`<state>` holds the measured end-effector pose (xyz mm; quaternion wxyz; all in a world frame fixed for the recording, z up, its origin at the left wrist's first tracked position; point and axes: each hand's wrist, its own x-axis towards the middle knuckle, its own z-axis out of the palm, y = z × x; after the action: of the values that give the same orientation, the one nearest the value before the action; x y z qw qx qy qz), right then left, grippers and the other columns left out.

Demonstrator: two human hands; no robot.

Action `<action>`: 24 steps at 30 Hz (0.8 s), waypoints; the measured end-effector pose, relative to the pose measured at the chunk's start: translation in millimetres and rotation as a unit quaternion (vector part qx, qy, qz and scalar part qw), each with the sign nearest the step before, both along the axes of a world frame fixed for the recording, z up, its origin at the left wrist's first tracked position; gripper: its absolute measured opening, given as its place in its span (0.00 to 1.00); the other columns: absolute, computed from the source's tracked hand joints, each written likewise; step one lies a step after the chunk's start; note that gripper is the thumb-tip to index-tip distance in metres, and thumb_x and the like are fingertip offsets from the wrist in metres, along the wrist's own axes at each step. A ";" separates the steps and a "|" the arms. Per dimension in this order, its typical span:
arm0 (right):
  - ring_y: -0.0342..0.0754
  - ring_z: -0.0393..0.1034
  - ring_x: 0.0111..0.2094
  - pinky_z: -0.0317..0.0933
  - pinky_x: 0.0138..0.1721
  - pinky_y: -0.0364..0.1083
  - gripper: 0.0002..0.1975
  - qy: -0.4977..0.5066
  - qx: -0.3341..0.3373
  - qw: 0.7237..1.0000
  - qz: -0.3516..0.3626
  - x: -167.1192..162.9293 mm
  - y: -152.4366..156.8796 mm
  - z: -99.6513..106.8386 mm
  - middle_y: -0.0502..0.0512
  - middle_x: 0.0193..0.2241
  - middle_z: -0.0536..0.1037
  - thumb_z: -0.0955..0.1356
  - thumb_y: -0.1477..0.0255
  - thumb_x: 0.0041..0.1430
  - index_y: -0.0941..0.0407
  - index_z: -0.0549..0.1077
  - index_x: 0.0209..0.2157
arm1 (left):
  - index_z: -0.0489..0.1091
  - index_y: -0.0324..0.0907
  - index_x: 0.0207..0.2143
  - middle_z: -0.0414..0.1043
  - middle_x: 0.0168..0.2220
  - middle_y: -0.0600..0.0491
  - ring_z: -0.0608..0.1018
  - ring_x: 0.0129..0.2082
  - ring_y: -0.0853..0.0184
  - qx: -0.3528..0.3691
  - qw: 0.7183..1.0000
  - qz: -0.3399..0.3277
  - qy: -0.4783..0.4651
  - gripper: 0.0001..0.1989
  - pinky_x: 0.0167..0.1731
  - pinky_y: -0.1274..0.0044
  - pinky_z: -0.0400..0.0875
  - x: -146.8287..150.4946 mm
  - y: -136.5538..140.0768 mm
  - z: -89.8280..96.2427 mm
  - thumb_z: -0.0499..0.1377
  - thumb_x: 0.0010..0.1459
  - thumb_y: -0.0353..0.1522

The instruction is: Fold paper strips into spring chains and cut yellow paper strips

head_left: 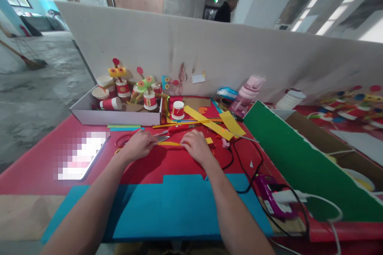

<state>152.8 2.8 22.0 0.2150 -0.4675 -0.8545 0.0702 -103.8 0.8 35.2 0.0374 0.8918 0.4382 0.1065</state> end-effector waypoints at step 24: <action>0.48 0.72 0.37 0.58 0.33 0.43 0.09 -0.049 -0.089 0.994 -0.033 -30.9 -11.1 0.8 0.55 0.36 0.77 0.66 0.67 0.61 0.52 0.79 0.35 | 0.75 0.43 0.31 0.73 0.26 0.50 0.73 0.29 0.64 0.045 0.999 -0.011 0.027 0.13 0.34 0.73 0.60 14.4 -4.4 -2.8 0.50 0.59 0.28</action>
<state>121.9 -8.3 22.8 0.1324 -0.5158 -0.8385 0.1154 -89.4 -3.6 32.5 -0.0139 0.8998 0.4241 0.1015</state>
